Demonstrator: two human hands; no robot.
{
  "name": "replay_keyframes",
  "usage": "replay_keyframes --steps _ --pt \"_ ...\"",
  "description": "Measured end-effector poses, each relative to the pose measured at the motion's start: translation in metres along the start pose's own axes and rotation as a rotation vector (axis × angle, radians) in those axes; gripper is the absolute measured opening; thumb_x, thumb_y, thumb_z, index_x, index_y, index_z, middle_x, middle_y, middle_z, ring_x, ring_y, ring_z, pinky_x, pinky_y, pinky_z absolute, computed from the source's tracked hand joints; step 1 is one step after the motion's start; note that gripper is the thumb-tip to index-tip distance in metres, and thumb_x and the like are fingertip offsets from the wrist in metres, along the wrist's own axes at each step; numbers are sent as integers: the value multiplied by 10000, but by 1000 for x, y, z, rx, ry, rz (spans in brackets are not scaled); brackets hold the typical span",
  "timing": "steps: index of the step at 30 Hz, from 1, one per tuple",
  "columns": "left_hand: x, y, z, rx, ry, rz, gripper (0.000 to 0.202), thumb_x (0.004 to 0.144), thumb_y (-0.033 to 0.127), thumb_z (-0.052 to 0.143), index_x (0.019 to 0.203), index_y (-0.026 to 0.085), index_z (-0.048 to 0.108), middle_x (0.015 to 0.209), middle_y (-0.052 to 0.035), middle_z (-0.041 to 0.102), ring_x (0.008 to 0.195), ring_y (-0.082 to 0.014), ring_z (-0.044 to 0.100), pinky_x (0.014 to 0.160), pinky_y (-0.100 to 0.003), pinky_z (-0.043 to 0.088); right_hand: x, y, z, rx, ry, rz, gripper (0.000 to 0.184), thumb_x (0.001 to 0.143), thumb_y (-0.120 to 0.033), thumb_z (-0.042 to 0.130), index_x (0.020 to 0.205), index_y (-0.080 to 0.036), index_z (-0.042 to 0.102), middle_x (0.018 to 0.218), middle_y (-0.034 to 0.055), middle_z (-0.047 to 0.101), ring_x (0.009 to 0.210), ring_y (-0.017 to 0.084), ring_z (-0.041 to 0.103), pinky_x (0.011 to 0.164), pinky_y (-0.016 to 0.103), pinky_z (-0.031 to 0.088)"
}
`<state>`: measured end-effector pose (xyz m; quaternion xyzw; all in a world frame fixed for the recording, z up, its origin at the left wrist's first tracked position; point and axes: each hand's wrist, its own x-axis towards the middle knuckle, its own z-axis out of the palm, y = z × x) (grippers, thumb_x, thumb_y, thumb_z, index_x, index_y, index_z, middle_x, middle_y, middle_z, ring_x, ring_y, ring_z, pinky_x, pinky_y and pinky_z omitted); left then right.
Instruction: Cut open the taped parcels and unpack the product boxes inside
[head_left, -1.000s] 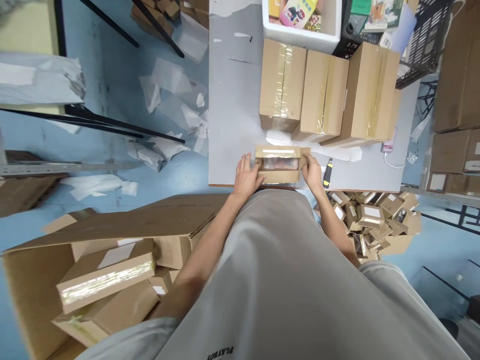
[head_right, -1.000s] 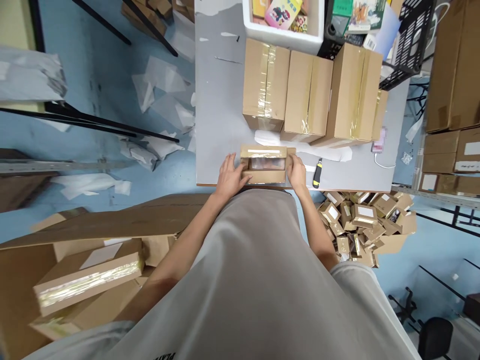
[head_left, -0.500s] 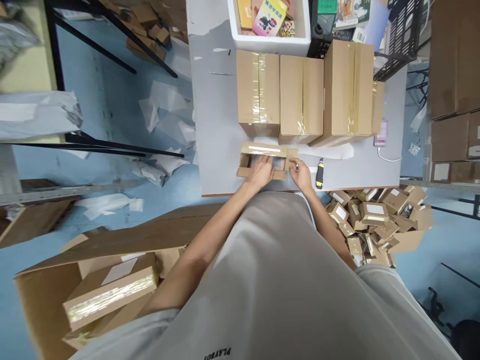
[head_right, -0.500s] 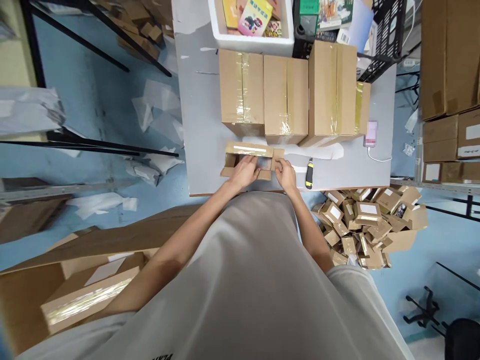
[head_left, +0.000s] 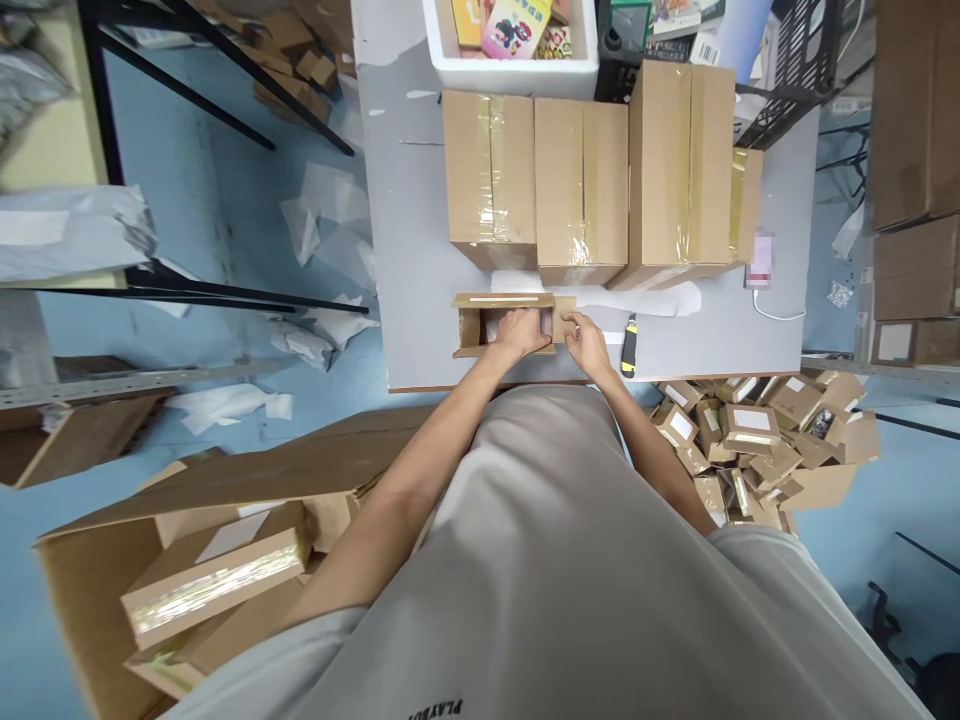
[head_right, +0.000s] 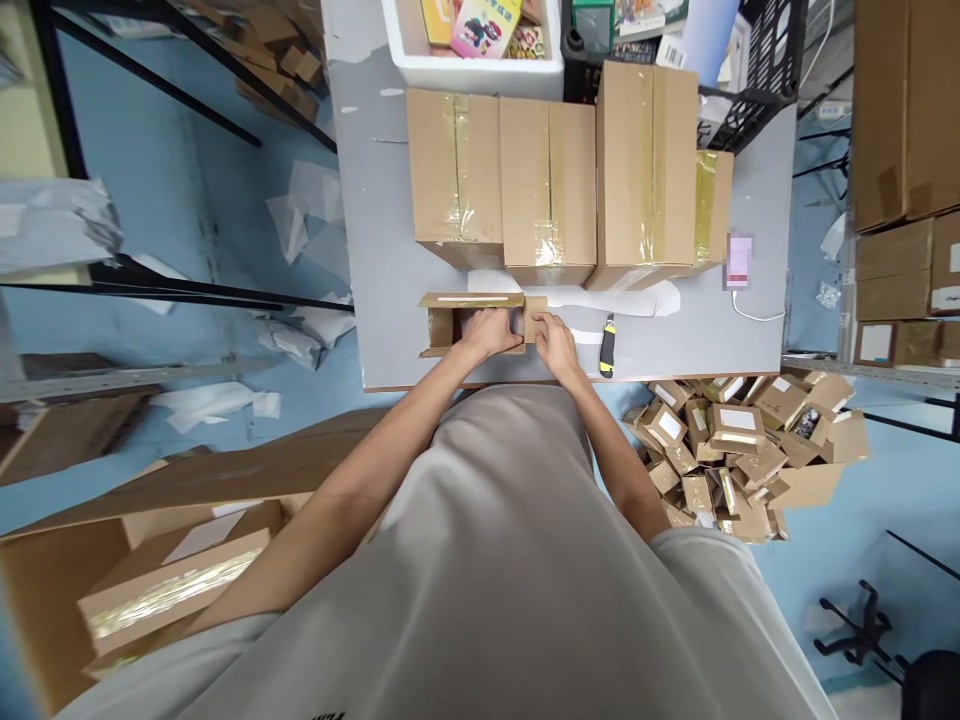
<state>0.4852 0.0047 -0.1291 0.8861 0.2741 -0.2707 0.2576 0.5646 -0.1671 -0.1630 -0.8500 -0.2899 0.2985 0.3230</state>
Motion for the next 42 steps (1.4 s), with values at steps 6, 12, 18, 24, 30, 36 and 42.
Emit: replay_keyframes --steps 6,12,18,24,30,36,42 --pt "16 4 18 8 -61 -107 492 891 266 786 1374 177 795 1389 -208 826 1329 -430 771 1079 -452 634 -2 -5 2 6 -20 -3 512 947 -126 533 1419 -189 720 1442 147 782 1185 295 744 1202 470 578" --pt "19 -1 19 -5 -32 -69 439 902 234 790 1336 165 782 1468 -214 786 1354 -419 741 1109 -460 603 -4 -10 5 4 5 21 522 948 -103 522 1433 -147 709 1419 174 785 1192 304 752 1211 466 565" --pt "16 -12 12 -13 -14 -16 136 987 171 713 1090 174 802 1275 -121 846 1258 -300 739 1080 -358 568 -4 -14 7 -3 56 47 487 954 -115 523 1389 -193 728 1424 156 789 1178 309 751 1204 488 569" --pt "-1 -44 0 -70 40 -8 173 949 269 727 1057 244 860 1143 -117 877 1175 -352 801 1035 -396 602 -4 -17 5 1 81 56 490 944 -110 499 1369 -171 736 1430 169 787 1189 301 747 1220 475 558" --pt "-36 -101 -13 -233 271 -54 223 1005 203 648 1148 178 817 1217 -157 858 1173 -339 797 1074 -398 593 -10 -32 0 -84 103 89 483 981 -96 496 1400 -156 728 1426 190 743 1278 323 692 1227 500 543" --pt "-49 -118 -9 -304 290 -36 186 989 154 646 1118 170 779 1222 -161 838 1127 -312 793 1072 -386 593 -18 -73 15 -297 98 -50 302 1098 -185 549 1200 -195 834 1346 208 733 1342 372 630 1250 548 514" --pt "-51 -115 -9 -355 263 18 187 1007 173 654 1128 187 795 1243 -148 849 1188 -311 792 1091 -381 589 16 -114 55 -349 -156 189 405 1081 -538 736 986 -161 849 1112 280 842 1257 446 777 1112 533 591"
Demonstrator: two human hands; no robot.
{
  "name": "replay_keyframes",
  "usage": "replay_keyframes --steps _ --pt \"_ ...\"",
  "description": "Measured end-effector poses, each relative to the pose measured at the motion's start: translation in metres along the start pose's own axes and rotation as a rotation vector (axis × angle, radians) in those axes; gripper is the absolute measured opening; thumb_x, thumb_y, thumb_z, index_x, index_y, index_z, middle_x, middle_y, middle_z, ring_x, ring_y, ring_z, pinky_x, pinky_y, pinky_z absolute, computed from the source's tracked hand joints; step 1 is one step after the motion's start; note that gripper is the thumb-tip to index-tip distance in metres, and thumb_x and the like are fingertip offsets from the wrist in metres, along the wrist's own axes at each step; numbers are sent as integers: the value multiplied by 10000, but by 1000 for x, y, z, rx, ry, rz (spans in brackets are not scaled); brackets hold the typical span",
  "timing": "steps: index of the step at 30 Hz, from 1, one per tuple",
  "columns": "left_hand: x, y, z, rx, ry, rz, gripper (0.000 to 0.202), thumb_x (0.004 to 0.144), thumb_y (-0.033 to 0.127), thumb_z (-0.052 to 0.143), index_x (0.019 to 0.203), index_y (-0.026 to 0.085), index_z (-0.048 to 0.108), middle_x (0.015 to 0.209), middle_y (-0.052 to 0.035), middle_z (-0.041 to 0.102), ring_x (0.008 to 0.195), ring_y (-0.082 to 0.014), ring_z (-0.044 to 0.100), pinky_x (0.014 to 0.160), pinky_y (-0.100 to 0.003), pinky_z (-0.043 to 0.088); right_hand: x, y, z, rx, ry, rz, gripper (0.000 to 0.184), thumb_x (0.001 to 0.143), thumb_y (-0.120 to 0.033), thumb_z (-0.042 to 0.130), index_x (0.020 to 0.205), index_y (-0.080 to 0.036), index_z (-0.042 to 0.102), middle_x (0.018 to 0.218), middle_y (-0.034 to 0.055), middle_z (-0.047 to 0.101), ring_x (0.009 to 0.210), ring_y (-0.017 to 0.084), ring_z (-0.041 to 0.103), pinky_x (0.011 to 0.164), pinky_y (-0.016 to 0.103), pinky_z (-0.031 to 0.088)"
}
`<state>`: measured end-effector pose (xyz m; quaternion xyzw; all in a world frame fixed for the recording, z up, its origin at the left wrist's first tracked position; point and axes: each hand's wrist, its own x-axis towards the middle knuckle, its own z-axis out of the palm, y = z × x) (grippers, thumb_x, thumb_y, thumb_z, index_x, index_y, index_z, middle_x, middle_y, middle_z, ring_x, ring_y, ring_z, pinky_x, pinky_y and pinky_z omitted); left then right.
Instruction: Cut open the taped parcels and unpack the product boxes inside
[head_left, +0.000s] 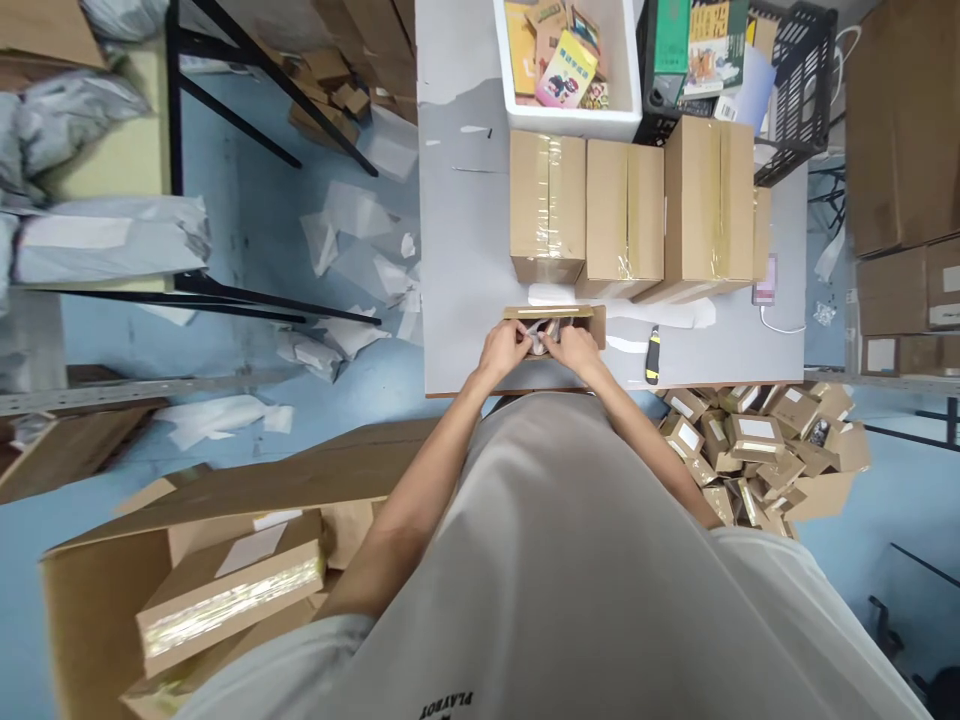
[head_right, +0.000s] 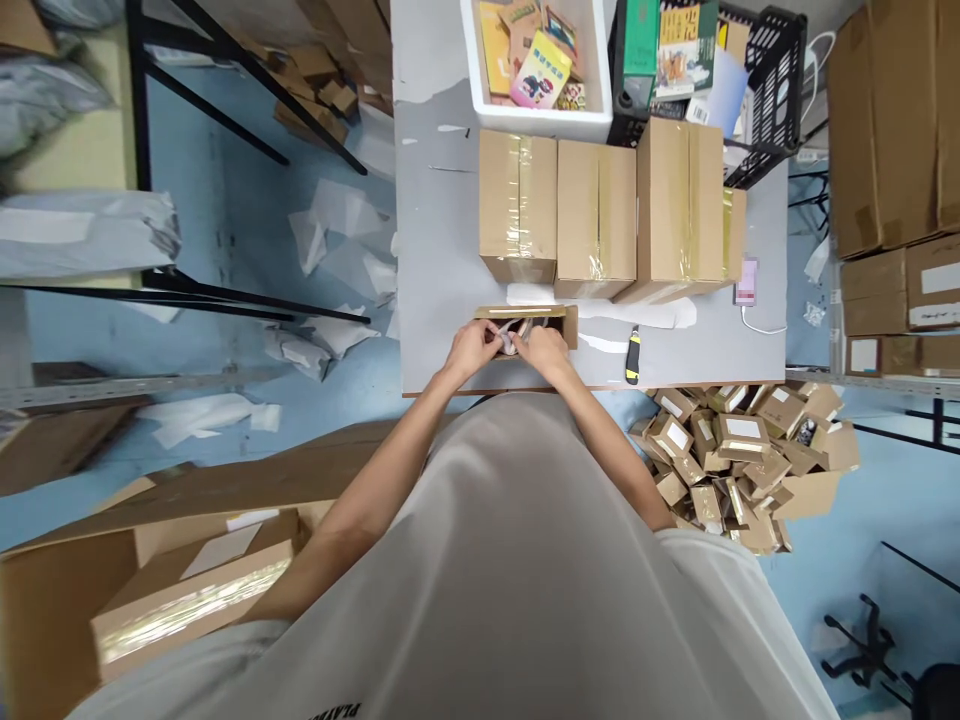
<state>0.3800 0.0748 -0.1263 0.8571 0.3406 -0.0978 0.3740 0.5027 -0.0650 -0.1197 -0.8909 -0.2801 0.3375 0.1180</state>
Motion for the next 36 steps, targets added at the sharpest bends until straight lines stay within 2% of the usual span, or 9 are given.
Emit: replay_keyframes --steps 8,13,16,21,23,28,32,34,36 --pt "-10 11 -15 -220 -37 84 139 954 189 687 1038 201 797 1225 -122 844 1113 -278 801 1086 -405 634 -3 -14 -16 56 101 134 92 946 -275 751 994 -225 811 1110 188 887 1133 381 852 985 431 638" --pt "-40 4 -41 -634 27 152 132 999 294 674 1055 203 752 1282 -104 837 1187 -241 799 1066 -380 669 -64 2 -59 284 241 78 98 899 -344 692 916 -255 728 940 68 850 864 290 823 804 379 656" --pt "-60 4 -67 -776 44 100 343 1060 540 681 1115 205 728 1237 -119 843 1093 -251 828 960 -388 705 -113 -3 -84 427 372 -11 125 927 -388 655 949 -271 691 967 48 829 758 250 787 707 359 648" --pt "-82 40 -104 -1019 -199 108 671 1065 829 546 1325 236 722 1431 -156 791 1068 -289 854 853 -406 726 -161 -46 -93 286 652 -262 188 1064 -380 595 1159 -306 739 1102 93 825 1000 287 816 883 423 711" --pt "-84 59 -110 -1135 -218 110 673 1058 825 552 1304 225 730 1359 -148 812 1093 -309 849 862 -410 720 -162 -59 -87 168 678 -407 252 1101 -353 573 1272 -321 755 1255 122 825 1178 307 811 1010 463 706" --pt "-73 80 -103 -1363 27 100 438 916 607 799 1031 191 725 1053 -73 835 1050 -283 815 831 -327 665 -148 -60 -69 110 640 -620 445 1125 -326 586 1565 -269 619 1378 149 809 1274 309 799 1083 494 696" --pt "-65 76 -87 -1330 58 127 426 773 430 939 1059 189 736 1104 -76 849 1090 -261 798 878 -299 632 -133 -54 -68 357 580 -521 898 1063 -504 728 1798 -230 290 1425 173 773 1210 298 808 996 462 717" --pt "-65 76 -80 -1304 66 139 474 729 389 966 1096 184 746 1153 -93 855 1135 -274 795 949 -330 633 -124 -54 -70 423 571 -408 997 979 -568 823 1785 -226 345 1384 161 777 1086 286 813 918 436 713" --pt "-65 75 -74 -1303 78 136 485 726 372 959 1122 181 756 1175 -100 859 1138 -277 799 990 -354 633 -114 -54 -75 456 579 -320 813 952 -539 827 1652 -223 561 1255 123 808 933 257 787 854 410 692"
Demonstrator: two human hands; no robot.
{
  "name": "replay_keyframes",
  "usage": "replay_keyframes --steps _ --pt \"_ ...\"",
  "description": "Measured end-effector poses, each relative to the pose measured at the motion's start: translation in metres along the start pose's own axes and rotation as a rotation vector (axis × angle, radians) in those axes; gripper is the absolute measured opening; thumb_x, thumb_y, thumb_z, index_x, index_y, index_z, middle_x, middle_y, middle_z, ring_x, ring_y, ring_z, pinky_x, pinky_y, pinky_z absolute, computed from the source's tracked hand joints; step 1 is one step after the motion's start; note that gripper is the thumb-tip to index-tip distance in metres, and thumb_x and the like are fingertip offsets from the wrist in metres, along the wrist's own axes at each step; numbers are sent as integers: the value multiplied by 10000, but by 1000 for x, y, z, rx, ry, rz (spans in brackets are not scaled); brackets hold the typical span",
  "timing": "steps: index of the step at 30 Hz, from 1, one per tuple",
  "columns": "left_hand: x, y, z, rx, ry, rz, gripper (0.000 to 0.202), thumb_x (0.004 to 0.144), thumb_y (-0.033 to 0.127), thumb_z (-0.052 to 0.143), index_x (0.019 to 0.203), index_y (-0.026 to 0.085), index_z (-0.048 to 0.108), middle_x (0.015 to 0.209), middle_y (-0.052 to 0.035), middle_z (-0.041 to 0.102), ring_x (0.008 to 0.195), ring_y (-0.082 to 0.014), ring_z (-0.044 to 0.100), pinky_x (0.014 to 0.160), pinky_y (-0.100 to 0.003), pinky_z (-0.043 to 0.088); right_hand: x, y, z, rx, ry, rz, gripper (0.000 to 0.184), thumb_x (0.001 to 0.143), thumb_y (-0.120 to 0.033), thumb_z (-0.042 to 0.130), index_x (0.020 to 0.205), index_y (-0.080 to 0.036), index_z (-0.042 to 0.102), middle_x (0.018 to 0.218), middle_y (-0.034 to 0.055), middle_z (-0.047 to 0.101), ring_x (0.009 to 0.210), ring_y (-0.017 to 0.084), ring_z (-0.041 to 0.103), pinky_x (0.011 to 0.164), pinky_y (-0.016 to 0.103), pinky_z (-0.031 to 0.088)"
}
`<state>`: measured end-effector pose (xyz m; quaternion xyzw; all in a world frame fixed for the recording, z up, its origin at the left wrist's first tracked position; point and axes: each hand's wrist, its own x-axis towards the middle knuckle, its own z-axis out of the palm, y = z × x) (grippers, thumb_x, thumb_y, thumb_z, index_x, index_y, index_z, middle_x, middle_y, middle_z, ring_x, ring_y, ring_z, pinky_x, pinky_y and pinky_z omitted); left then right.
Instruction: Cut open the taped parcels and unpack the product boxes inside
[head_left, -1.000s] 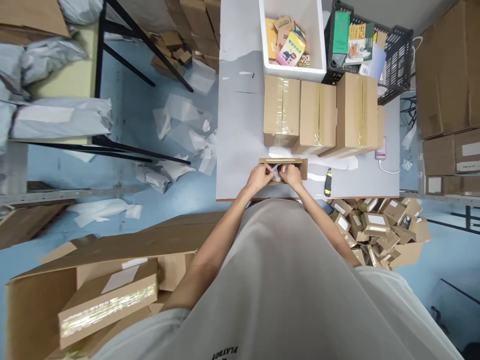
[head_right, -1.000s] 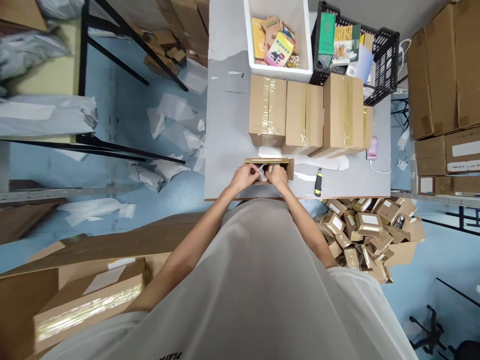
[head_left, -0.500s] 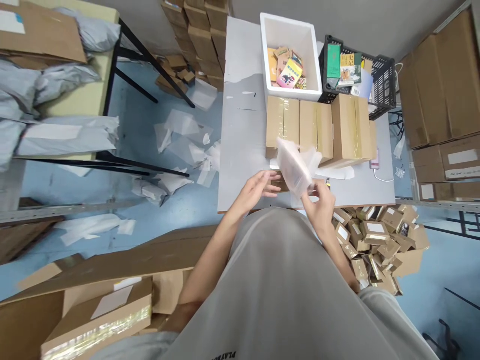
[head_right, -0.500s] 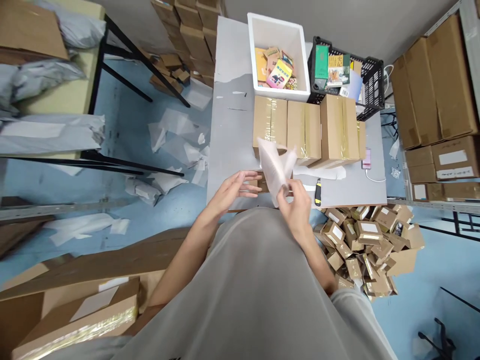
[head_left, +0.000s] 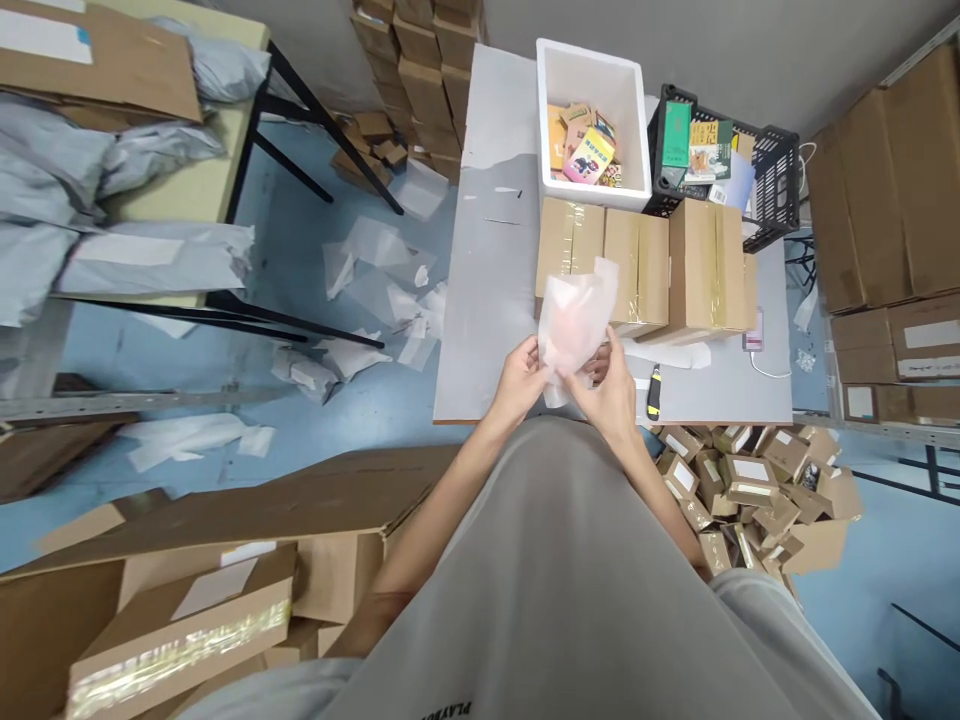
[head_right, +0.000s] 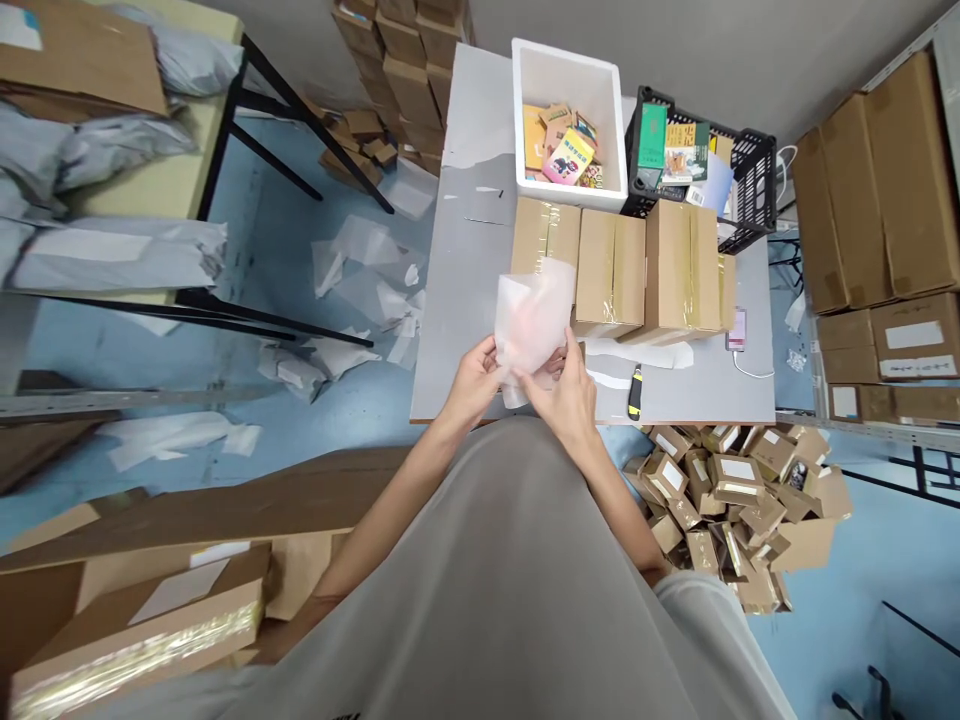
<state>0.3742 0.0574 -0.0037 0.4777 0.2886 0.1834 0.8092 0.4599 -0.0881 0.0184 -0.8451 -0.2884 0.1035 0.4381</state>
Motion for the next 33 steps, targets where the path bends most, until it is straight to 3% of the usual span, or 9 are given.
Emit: replay_keyframes --steps 3,6,11,15,20,22,25,28,33 --pt "-1 -2 -4 -30 29 -19 452 754 354 920 1144 181 772 1175 -95 868 1112 -273 812 984 -358 642 17 10 -7 79 50 43 405 972 -447 725 1304 -224 788 1089 78 831 832 221 736 813 367 652" --pt "-1 0 -15 -98 87 -67 435 723 325 917 1112 182 789 1135 -88 881 1117 -295 828 950 -358 663 34 34 -24 235 140 103 337 968 -467 685 1145 -209 810 1042 80 840 915 233 752 840 352 636" --pt "1 -4 -26 -200 163 -117 435 708 332 912 1097 166 806 1170 -115 890 1122 -311 850 940 -366 688 50 75 -59 289 220 245 457 886 -492 726 1242 -209 773 1136 103 830 1020 245 753 894 382 635" --pt "0 -11 -17 -213 180 -144 464 718 330 913 1140 162 820 1204 -126 890 1133 -317 853 946 -377 696 42 63 -73 104 391 106 460 987 -492 701 1353 -220 759 1348 161 782 1193 270 732 1034 440 608" --pt "0 -21 0 -192 156 -159 442 731 354 920 1116 159 825 1184 -127 891 1187 -345 841 1001 -409 698 39 34 -52 216 -118 133 532 958 -696 781 1160 -206 821 1041 100 829 926 249 737 856 374 613" --pt "1 -27 4 -165 145 -155 473 757 391 918 1158 162 817 1217 -138 884 1237 -363 826 1040 -442 693 41 33 -40 260 -235 139 517 968 -720 755 1044 -211 806 926 53 799 827 220 690 799 344 594" --pt "1 -36 14 -50 207 -48 596 789 446 945 1303 193 780 1400 -153 833 1364 -364 774 1150 -471 650 36 35 -31 234 -197 57 418 1059 -625 670 1016 -221 769 911 34 761 799 204 658 765 319 575" --pt "-7 -41 30 117 314 123 654 864 539 952 1406 238 745 1581 -152 739 1486 -337 701 1244 -451 589 22 35 -29 38 -130 -136 275 1130 -448 603 1124 -235 778 1046 71 771 914 226 714 849 330 598" --pt "-23 -40 60 132 248 155 676 893 678 922 1349 201 769 1446 -155 809 1367 -339 772 1142 -421 648 0 36 -27 -154 -226 -301 263 1122 -291 624 1347 -256 758 1288 121 763 1119 260 770 910 345 640"
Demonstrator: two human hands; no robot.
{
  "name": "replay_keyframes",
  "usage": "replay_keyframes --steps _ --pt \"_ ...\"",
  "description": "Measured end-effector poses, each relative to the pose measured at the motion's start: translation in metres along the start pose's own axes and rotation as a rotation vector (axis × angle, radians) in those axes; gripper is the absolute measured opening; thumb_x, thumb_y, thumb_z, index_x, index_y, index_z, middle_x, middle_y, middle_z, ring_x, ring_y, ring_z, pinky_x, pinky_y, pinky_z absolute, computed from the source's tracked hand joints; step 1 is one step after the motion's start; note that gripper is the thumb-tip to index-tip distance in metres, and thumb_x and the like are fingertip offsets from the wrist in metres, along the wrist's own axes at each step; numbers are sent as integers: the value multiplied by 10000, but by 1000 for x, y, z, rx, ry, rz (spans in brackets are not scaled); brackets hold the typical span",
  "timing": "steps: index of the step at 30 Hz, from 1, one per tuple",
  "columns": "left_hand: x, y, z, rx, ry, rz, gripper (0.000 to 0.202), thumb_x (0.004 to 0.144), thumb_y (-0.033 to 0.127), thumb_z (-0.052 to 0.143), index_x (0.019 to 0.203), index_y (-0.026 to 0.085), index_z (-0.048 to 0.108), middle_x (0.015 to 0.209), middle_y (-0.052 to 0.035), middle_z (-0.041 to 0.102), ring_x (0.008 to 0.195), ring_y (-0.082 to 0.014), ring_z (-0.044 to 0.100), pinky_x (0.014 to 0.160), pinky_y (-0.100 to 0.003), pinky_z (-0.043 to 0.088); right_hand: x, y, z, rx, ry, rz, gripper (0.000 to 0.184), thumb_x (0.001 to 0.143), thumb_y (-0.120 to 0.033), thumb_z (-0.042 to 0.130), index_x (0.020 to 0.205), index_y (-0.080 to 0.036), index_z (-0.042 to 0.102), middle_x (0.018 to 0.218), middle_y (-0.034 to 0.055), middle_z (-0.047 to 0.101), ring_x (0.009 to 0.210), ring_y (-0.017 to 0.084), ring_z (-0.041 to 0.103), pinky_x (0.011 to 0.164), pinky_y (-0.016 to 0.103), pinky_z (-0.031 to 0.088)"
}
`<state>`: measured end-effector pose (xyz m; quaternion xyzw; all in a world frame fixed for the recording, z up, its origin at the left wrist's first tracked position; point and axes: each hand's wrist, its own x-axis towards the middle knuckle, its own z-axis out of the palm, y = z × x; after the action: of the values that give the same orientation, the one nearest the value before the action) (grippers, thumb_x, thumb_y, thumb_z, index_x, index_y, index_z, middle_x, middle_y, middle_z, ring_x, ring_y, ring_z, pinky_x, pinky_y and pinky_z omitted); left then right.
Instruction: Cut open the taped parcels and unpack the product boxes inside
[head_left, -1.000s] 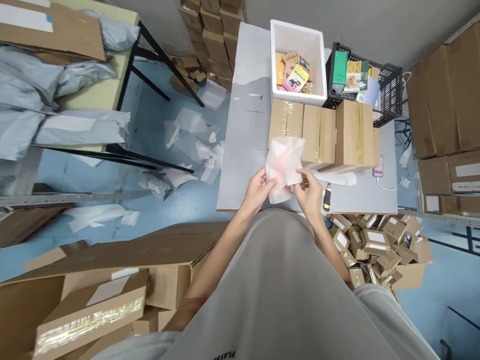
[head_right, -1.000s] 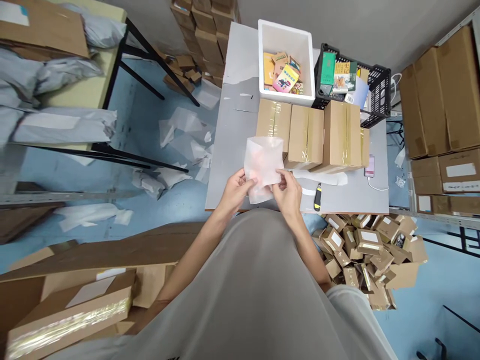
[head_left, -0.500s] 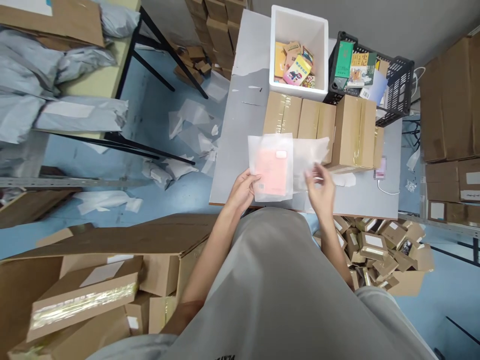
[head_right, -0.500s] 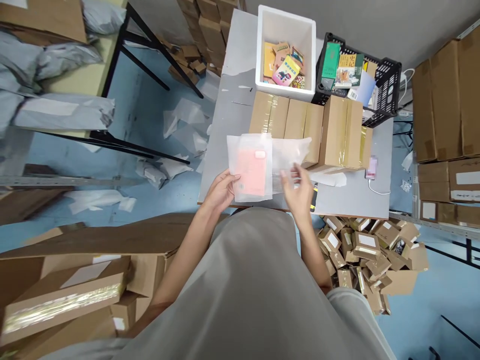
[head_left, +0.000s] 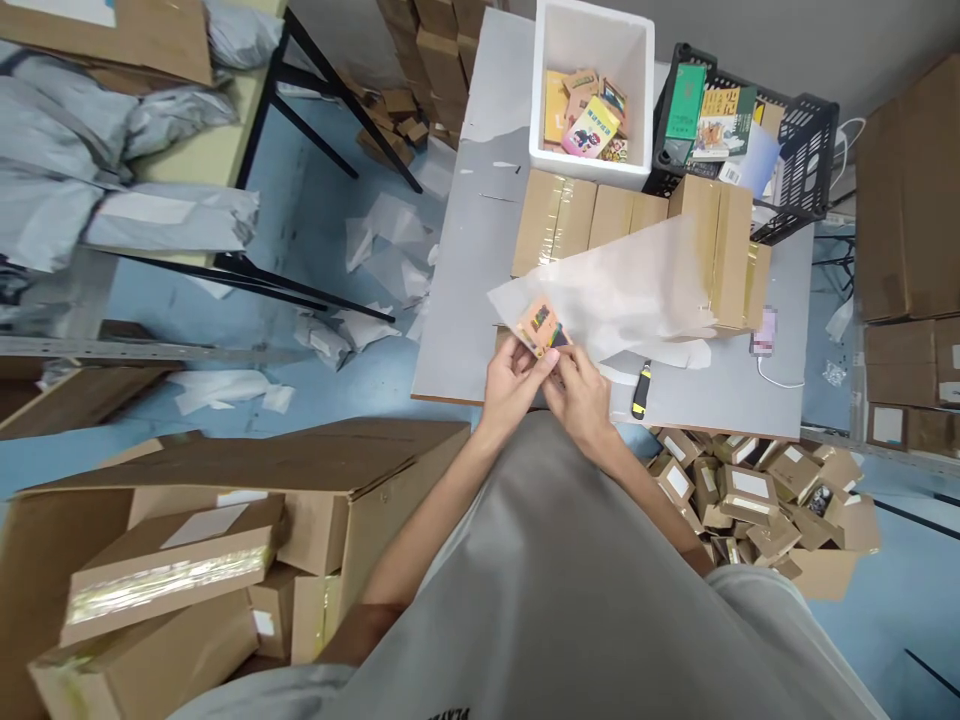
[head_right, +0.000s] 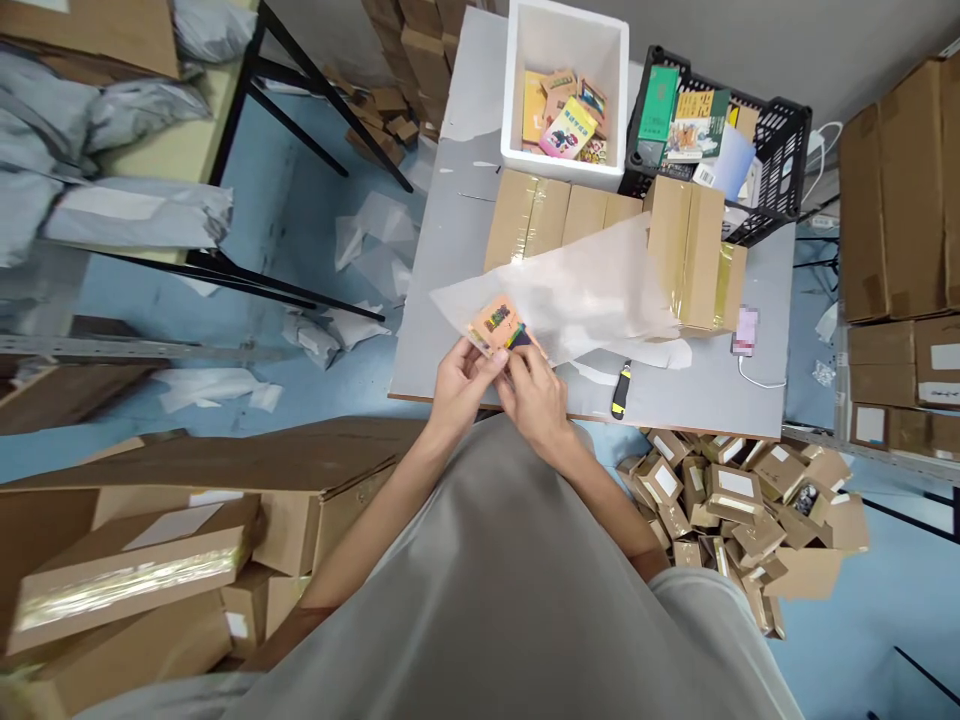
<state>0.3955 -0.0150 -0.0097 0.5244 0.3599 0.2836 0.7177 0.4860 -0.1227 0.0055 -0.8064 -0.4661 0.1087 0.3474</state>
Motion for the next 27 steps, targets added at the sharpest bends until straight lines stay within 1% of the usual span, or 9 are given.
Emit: replay_keyframes --steps 3,5,7,11,15,17,20,24,27 --pt "-3 0 8 -27 30 -67 621 915 715 877 1223 181 806 1291 -139 859 1260 -343 812 1048 -399 676 -2 3 0 97 33 -17 278 1074 -349 716 1331 -247 755 1463 161 710 1387 318 703 1147 448 618" --pt "-4 -2 10 -86 -6 -112 613 923 732 856 1214 194 822 1300 -124 859 1300 -355 794 1055 -404 674 -1 9 -4 232 69 10 271 1067 -414 737 1280 -247 752 1537 177 672 1526 340 621 1273 507 548" --pt "-6 -5 12 -151 -51 -155 642 885 740 890 1235 205 831 1344 -116 850 1364 -366 763 1092 -419 664 -1 17 -8 371 86 82 282 1058 -471 747 1241 -257 736 1554 179 666 1556 335 602 1310 528 520" --pt "-13 -10 14 -185 -70 -231 678 843 776 903 1183 193 841 1274 -130 857 1342 -376 765 1062 -440 677 -6 33 -7 600 94 243 508 930 -551 853 1307 -260 676 1549 169 704 1479 319 673 1276 506 555" --pt "-9 -19 7 -141 -35 -231 635 842 759 908 1095 181 832 1088 -115 866 1236 -365 797 991 -420 683 -10 48 -5 714 139 425 460 974 -618 721 1208 -221 728 1226 112 837 1116 281 796 1036 425 660" --pt "2 -27 -5 -108 16 -216 618 834 752 911 1050 181 822 1002 -98 858 1160 -350 812 938 -391 678 -9 55 -10 710 178 486 462 953 -642 699 1118 -214 751 1087 87 845 1001 269 781 925 393 662" --pt "27 -44 -37 -23 133 -196 552 846 697 916 998 179 801 892 -65 821 1018 -295 804 854 -339 646 -7 61 -21 708 244 486 434 920 -631 717 1036 -214 746 1053 86 845 973 262 756 869 370 644" --pt "65 -62 -88 85 272 -259 332 964 473 881 903 169 762 695 18 680 763 -177 648 787 -318 590 -8 58 -29 723 301 447 417 916 -614 756 1008 -208 738 1066 100 838 980 256 737 878 367 629" --pt "85 -61 -115 29 200 -211 233 981 344 868 877 197 721 698 27 653 856 -194 672 865 -338 597 -10 51 -27 767 314 457 443 912 -626 785 1047 -205 751 1097 103 841 995 255 741 912 380 631"
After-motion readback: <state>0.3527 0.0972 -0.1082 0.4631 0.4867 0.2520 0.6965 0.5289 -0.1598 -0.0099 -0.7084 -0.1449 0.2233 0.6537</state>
